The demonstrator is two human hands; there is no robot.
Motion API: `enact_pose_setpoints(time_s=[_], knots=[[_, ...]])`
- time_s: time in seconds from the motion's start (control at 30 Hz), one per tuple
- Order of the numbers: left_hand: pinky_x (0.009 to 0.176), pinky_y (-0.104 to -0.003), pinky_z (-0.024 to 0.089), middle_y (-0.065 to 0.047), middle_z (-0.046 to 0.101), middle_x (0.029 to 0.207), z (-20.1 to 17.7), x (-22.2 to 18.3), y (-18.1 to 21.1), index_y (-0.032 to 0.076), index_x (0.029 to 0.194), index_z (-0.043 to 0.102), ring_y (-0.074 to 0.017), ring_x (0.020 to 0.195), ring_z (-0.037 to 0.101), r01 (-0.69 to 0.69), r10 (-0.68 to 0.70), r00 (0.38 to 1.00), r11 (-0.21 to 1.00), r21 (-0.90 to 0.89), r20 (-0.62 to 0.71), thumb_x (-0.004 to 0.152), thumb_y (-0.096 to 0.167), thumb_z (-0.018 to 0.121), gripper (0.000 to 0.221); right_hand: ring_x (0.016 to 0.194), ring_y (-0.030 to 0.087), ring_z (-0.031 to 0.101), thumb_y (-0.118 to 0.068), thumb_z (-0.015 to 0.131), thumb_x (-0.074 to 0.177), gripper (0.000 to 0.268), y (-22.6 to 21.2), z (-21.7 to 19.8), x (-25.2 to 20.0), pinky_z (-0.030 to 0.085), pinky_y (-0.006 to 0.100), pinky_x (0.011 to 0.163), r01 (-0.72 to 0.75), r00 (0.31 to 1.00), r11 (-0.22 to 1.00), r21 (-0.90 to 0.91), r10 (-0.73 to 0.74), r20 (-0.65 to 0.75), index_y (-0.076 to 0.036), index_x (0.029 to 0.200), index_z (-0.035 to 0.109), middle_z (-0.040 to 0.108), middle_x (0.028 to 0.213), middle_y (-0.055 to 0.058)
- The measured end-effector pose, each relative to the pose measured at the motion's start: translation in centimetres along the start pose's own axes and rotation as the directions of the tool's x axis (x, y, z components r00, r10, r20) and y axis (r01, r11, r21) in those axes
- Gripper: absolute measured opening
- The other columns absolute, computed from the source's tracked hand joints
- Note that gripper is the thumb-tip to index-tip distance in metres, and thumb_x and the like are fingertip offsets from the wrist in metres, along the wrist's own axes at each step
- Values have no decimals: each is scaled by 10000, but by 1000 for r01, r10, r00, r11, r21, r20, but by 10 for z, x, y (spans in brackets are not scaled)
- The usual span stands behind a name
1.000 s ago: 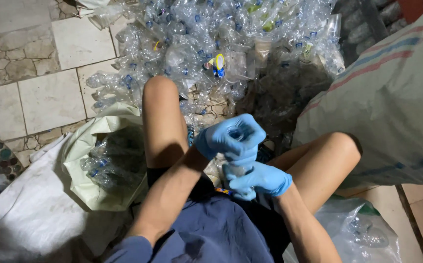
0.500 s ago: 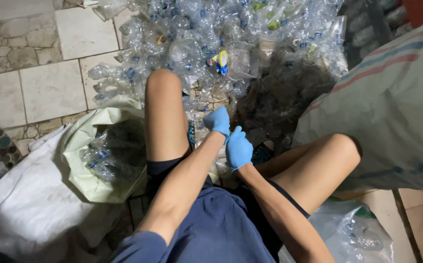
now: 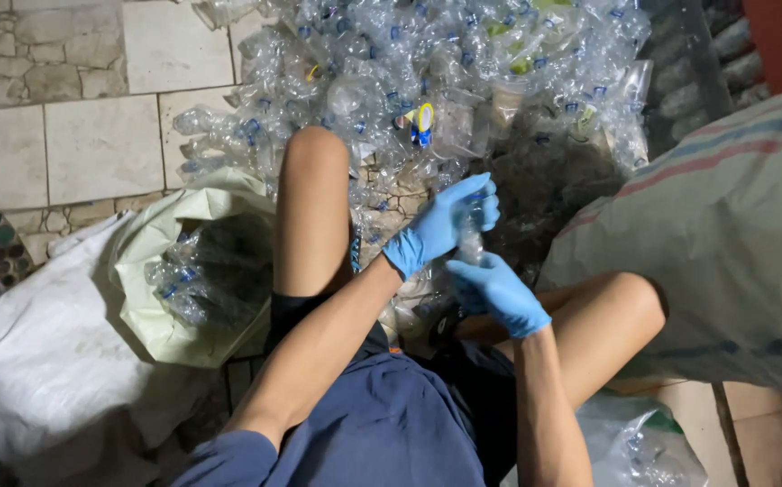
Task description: Sorting plastic bottles from a pile into different bags
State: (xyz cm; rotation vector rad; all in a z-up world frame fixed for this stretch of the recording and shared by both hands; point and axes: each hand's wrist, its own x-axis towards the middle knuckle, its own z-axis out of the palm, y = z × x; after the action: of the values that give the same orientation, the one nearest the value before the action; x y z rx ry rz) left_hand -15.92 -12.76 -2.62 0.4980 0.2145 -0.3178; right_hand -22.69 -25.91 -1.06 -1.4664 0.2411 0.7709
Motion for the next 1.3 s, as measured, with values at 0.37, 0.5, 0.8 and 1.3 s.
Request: enact_pose_setpoints(time_s=[0.37,0.5,0.8,1.3], knots=[[813,-394,632,-188,736,982,1,-40,8,6,1192,692,-224,919,724,-456,377,889,770,446,258,1055,301,645,328,697,168,592,-115,680,983,172,-41,1,-9,485,299,538,189,959,980,57,-196,206,26,884,666,591,761,78],[479,-328,561,-145,597,645,25,-84,66,12,917,670,-228,512,616,-477,449,879,823,308,161,1031,453,612,459,1131,282,608,-147,617,988,331,-78,11,-29,508,513,1020,355,898,870,-342,-217,382,50,1247,678,684,1177,181],[644,-264,462,-2,565,744,-56,-169,150,160,1535,497,-106,660,504,-551,528,807,509,661,266,1137,403,389,479,972,131,621,-228,537,1110,274,-18,-109,55,510,261,889,132,990,978,-159,-139,-36,-48,1286,644,684,1127,43],[603,-418,549,-148,703,708,-386,-171,104,57,870,761,-332,565,611,529,696,506,216,820,-510,813,405,708,356,905,121,676,-228,563,1109,284,4,-150,87,540,210,779,136,987,980,-147,-148,-70,-14,1282,631,707,1094,57]])
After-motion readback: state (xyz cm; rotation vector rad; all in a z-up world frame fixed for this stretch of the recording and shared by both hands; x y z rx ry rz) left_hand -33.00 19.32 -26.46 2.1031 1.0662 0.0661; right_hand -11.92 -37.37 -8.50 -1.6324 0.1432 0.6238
